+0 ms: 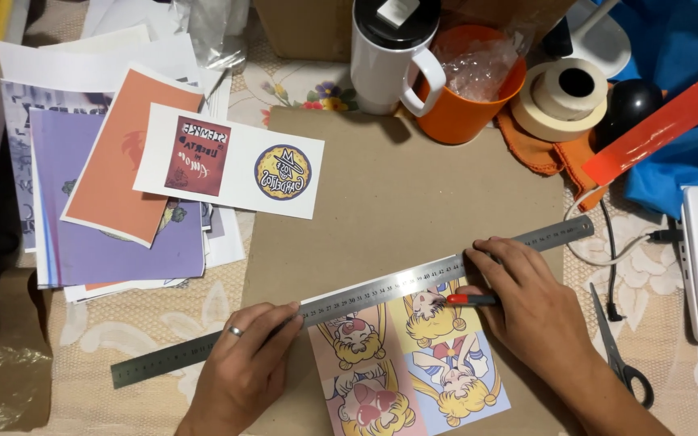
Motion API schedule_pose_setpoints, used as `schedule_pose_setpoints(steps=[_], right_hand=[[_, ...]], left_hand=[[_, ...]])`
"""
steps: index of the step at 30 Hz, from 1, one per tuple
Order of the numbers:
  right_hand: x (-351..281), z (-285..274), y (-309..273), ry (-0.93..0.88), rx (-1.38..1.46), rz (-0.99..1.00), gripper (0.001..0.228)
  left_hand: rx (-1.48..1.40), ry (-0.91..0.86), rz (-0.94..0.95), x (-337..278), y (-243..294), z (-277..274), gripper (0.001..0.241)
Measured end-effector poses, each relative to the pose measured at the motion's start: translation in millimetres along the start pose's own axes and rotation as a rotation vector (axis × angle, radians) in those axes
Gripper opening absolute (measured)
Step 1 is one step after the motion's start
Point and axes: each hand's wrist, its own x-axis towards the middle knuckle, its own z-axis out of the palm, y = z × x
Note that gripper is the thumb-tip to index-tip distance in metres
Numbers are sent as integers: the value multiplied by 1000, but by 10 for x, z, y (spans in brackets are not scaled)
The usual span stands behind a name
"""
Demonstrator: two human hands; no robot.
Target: Cutting and trimming printed anime artwork using scissors, a ruler, and a craft knife on a desk.
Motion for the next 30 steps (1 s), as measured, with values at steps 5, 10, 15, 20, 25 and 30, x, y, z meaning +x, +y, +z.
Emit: schedule_pose_setpoints(steps=[5,10,15,20,25,30], right_hand=[[-7,29,49,52,62,-34,48],[35,-24,-13,162,90,-93,38],[21,48,-20,245,79,-139,27],[26,56,-32,267,61,-156,21],[20,87,-15,262,59,-144,22],[19,84,-30,260,58,-142,22]], left_hand=[[-4,5,-15,10,19,-5,21],[22,15,-7,-1,14,6,21],[22,22,-6,-4,13,8,22],[2,14,-9,-4,9,6,22],[-11,7,-8,-4,0,-3,23],[-3,17,-11,2,11,-1,21]])
